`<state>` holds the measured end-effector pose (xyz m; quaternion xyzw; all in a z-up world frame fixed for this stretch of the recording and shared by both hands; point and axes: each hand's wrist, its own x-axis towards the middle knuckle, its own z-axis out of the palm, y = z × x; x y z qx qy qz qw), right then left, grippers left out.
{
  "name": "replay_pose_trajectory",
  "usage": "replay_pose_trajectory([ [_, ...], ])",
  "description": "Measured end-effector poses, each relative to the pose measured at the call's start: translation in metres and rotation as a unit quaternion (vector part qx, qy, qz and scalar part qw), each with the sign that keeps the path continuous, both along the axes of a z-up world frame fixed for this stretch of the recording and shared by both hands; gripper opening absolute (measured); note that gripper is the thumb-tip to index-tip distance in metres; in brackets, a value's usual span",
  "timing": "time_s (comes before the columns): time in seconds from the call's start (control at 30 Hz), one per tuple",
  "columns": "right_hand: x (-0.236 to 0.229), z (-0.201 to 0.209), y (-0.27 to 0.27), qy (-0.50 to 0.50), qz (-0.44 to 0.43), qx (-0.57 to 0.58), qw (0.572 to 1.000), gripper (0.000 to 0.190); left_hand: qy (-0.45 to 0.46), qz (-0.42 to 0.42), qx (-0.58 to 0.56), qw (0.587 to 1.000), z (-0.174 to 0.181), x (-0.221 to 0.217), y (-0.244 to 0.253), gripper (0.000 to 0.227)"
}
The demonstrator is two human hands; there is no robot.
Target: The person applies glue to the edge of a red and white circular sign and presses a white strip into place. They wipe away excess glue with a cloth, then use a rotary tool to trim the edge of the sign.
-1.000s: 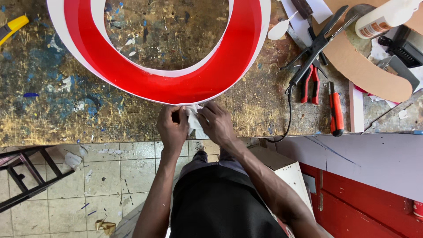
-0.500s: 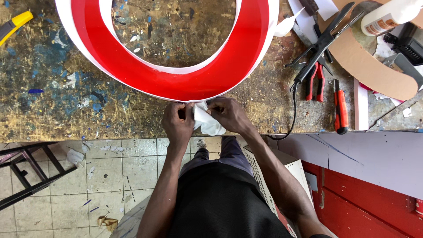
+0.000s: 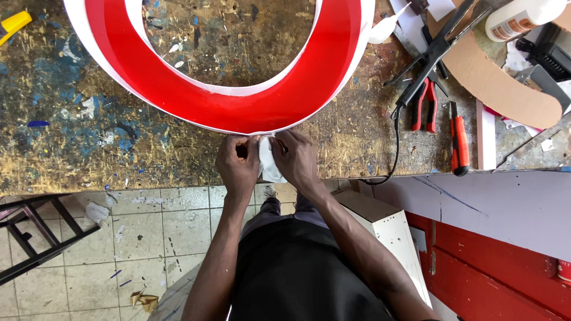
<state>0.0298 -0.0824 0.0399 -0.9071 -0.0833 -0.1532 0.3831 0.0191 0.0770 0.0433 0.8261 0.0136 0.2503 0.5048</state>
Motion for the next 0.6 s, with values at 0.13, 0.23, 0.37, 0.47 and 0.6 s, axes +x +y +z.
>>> replay_pose_trajectory([
  [0.13,0.007,-0.026,-0.011,-0.039,0.045,0.025,0.998,0.009,0.005,0.026,0.025,0.999,-0.013,0.001,-0.001,0.026],
  [0.23,0.011,-0.014,-0.019,-0.046,0.095,0.046,0.993,0.005,0.002,0.034,0.049,0.998,-0.016,0.002,-0.002,0.025],
  [0.37,0.011,-0.044,-0.027,-0.056,0.155,0.061,0.984,0.005,0.005,0.03,0.046,0.998,-0.018,0.003,-0.002,0.024],
  [0.47,0.005,-0.022,-0.022,-0.075,0.176,0.067,0.979,0.009,0.013,0.041,0.064,0.997,-0.017,0.008,0.0,0.026],
  [0.6,0.002,-0.007,-0.025,-0.059,0.18,0.112,0.976,0.006,0.019,0.02,0.029,0.999,0.001,0.007,-0.003,0.026],
])
